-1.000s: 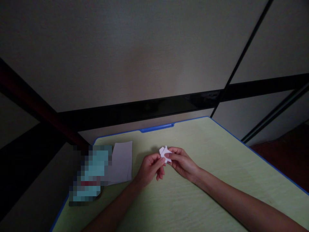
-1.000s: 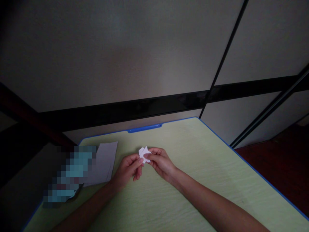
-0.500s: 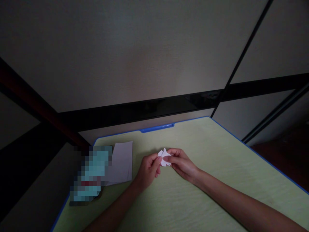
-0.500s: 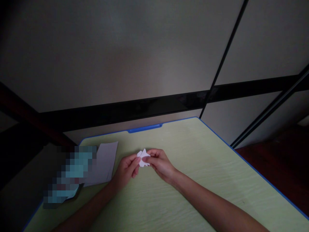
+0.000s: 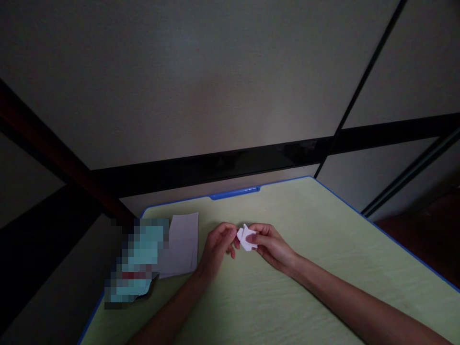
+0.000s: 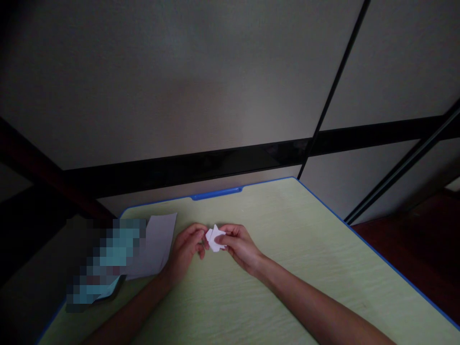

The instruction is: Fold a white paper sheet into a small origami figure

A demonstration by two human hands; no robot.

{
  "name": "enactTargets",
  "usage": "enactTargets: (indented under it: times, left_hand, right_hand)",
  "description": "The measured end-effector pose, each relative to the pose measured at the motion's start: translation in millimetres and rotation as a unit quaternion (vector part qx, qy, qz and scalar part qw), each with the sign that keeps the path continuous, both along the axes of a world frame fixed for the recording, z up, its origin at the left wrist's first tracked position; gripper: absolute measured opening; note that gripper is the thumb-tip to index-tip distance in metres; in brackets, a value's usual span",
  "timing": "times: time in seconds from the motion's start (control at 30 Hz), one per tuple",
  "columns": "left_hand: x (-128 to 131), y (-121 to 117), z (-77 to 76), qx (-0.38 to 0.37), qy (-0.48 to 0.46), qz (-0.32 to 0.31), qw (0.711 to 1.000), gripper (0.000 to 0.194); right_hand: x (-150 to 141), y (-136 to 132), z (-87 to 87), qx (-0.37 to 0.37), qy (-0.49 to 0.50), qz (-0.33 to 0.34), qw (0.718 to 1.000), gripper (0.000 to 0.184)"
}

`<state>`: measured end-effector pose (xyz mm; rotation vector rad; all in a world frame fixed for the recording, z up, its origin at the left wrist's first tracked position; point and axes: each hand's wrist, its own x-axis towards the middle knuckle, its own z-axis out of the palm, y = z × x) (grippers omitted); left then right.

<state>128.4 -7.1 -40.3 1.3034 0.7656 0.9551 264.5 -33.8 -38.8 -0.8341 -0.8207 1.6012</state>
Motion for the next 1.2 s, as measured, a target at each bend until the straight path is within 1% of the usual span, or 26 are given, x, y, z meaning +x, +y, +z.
enactTargets:
  times: [0.03, 0.13, 0.23, 0.3, 0.33, 0.4, 0.47, 0.53, 0.6, 0.73, 0.8, 0.87, 0.93, 1.07, 1.2]
  left_hand:
    - [-1, 0, 0.6, 0.008, 0.005, -0.002, 1.000, 0.015]
    - [-1, 2, 0.8, 0.022, 0.034, -0.005, 0.999, 0.016]
    - [0, 2, -1.6, 0.029, 0.057, -0.001, 0.998, 0.020]
    - [0, 2, -3.0, 0.032, 0.081, 0.000, 0.996, 0.023]
    - [-1, 1, -3.2, 0.037, 0.099, 0.003, 0.994, 0.026]
    - [-2, -1, -2.3, 0.058, 0.144, 0.017, 0.988, 0.029]
    - [-3, -3, -0.5, 0.097, 0.195, 0.034, 0.975, 0.026]
    - [-4, -3, 1.4, 0.137, 0.241, 0.031, 0.960, 0.013]
    - [-4, -3, 2.4, 0.162, 0.275, 0.016, 0.948, 0.005]
    - [-3, 0, 1.5, 0.169, 0.312, -0.011, 0.935, 0.006]
    - [-2, 2, 0.5, 0.168, 0.322, -0.018, 0.932, 0.006]
    - [-2, 3, -0.2, 0.171, 0.327, -0.023, 0.929, 0.006]
    - [-2, 3, -0.6, 0.178, 0.331, -0.025, 0.926, 0.006]
    - [-1, 2, -0.4, 0.183, 0.349, -0.023, 0.919, 0.005]
    - [0, 0, 0.2, 0.176, 0.362, -0.009, 0.915, 0.008]
  right_hand:
    - [1, 0, 0.0, 0.011, -0.025, 0.012, 1.000, 0.005]
    - [4, 3, 0.2, 0.042, -0.109, 0.024, 0.993, 0.009]
    - [7, 7, 0.4, 0.070, -0.169, -0.016, 0.983, 0.021]
    - [10, 9, 0.2, 0.089, -0.203, -0.025, 0.975, 0.023]
    - [12, 9, 0.1, 0.098, -0.221, -0.016, 0.970, 0.021]
    - [15, 10, -0.3, 0.115, -0.268, 0.026, 0.956, 0.018]
    - [18, 10, -0.6, 0.131, -0.315, 0.075, 0.937, 0.015]
    - [20, 10, -0.6, 0.148, -0.362, 0.105, 0.914, 0.012]
    - [21, 9, -0.2, 0.181, -0.412, 0.107, 0.887, 0.009]
    - [23, 7, 3.3, 0.269, -0.498, 0.088, 0.820, 0.003]
    - [24, 7, 5.2, 0.290, -0.519, 0.094, 0.799, 0.006]
    - [26, 7, 5.9, 0.293, -0.537, 0.100, 0.785, 0.010]
    - [26, 7, 5.3, 0.282, -0.551, 0.099, 0.779, 0.012]
    - [24, 6, 2.3, 0.252, -0.550, 0.097, 0.790, 0.012]
    - [23, 5, 2.8, 0.248, -0.546, 0.108, 0.793, 0.010]
